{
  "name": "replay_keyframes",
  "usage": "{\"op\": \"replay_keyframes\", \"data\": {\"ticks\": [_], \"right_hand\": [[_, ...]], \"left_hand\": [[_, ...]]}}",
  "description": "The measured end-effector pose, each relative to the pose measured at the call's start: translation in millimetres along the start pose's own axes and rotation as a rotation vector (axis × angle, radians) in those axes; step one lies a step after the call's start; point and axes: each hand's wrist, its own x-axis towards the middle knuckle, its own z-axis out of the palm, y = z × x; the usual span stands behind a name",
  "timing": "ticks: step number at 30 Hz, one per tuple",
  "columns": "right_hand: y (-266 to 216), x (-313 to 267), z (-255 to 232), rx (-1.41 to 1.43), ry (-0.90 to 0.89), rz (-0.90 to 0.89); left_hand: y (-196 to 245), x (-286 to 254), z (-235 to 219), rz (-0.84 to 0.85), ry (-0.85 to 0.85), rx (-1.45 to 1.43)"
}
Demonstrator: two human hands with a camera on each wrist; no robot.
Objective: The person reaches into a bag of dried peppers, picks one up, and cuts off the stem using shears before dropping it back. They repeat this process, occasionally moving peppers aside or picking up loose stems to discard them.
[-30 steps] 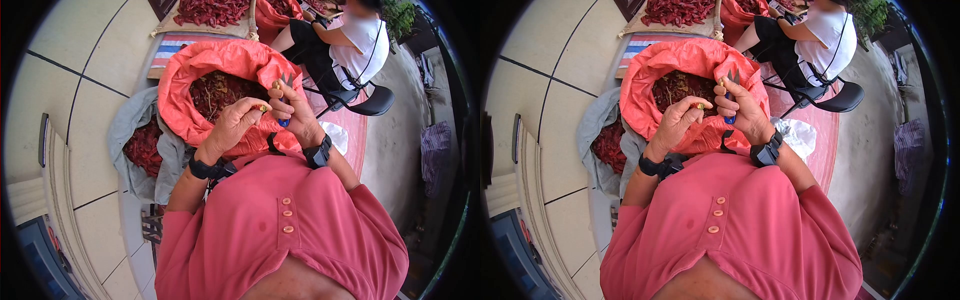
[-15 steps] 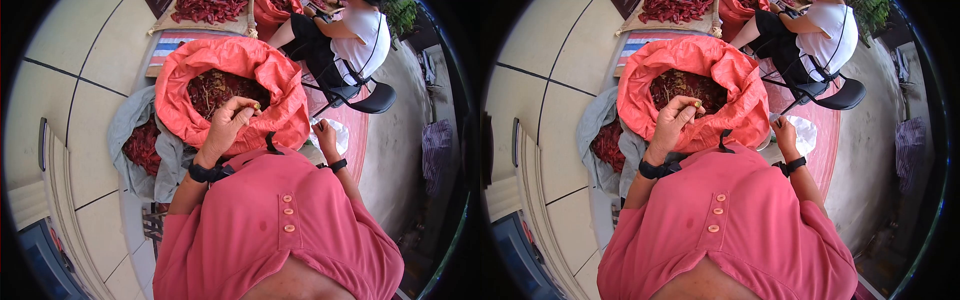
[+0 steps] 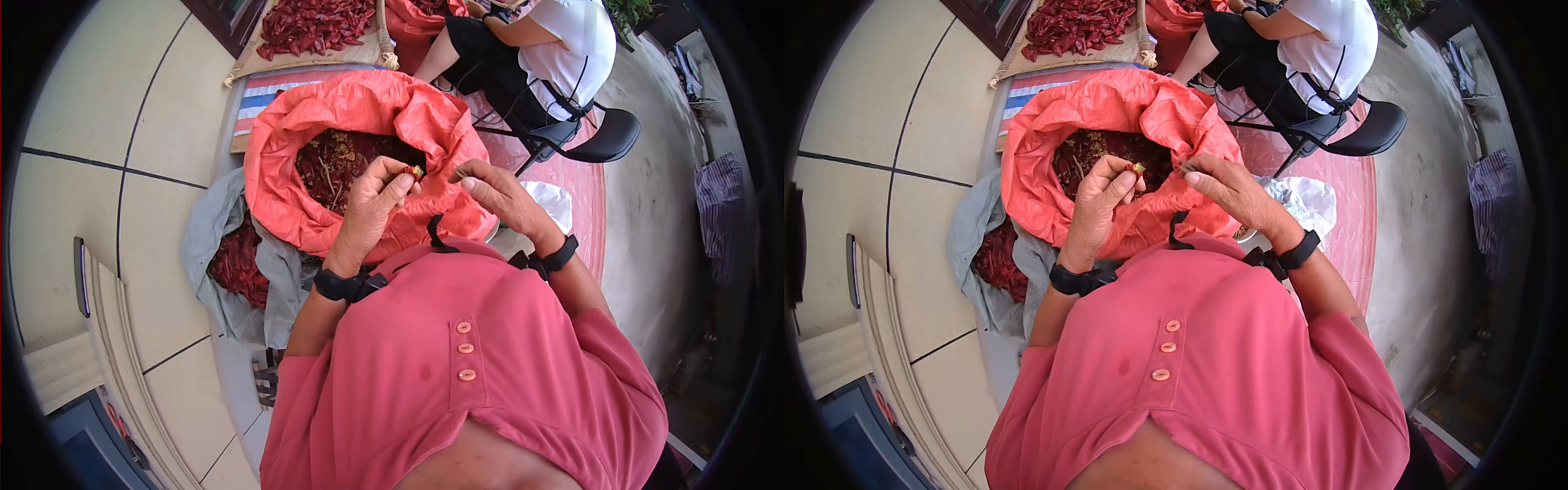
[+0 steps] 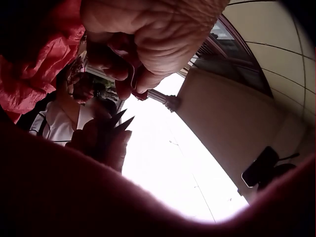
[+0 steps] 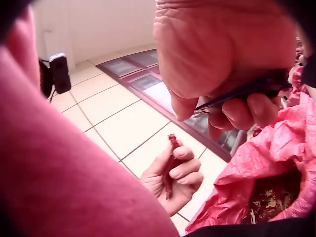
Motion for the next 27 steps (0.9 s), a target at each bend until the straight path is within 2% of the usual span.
{"op": "replay_keyframes", "data": {"ticks": [1, 7, 16, 19, 22, 27], "right_hand": [[-6.8, 5.5, 5.7, -0.045, -0.017, -0.151], [-27.2, 21.2, 17.4, -0.111, -0.135, -0.155], [-29.0, 22.6, 28.2, -0.128, -0.155, -0.119], [-22.6, 20.8, 32.2, -0.225, -0.075, -0.204], [-30.6, 15.3, 32.8, -0.397, -0.010, -0.236], [-36.1, 8.0, 34.2, -0.466, 0.023, -0.219]], "left_hand": [[1.1, 0.7, 1.9, -0.001, 0.007, -0.019], [-5.5, -0.8, 0.0, 0.051, 0.053, -0.055], [-5.8, -9.5, -3.7, 0.066, 0.056, -0.010], [-2.4, -12.7, -1.9, 0.045, 0.063, 0.038], [-2.3, -14.8, 0.5, 0.106, 0.069, 0.126], [-6.2, -18.1, -1.9, 0.111, 0.080, 0.213]]}}
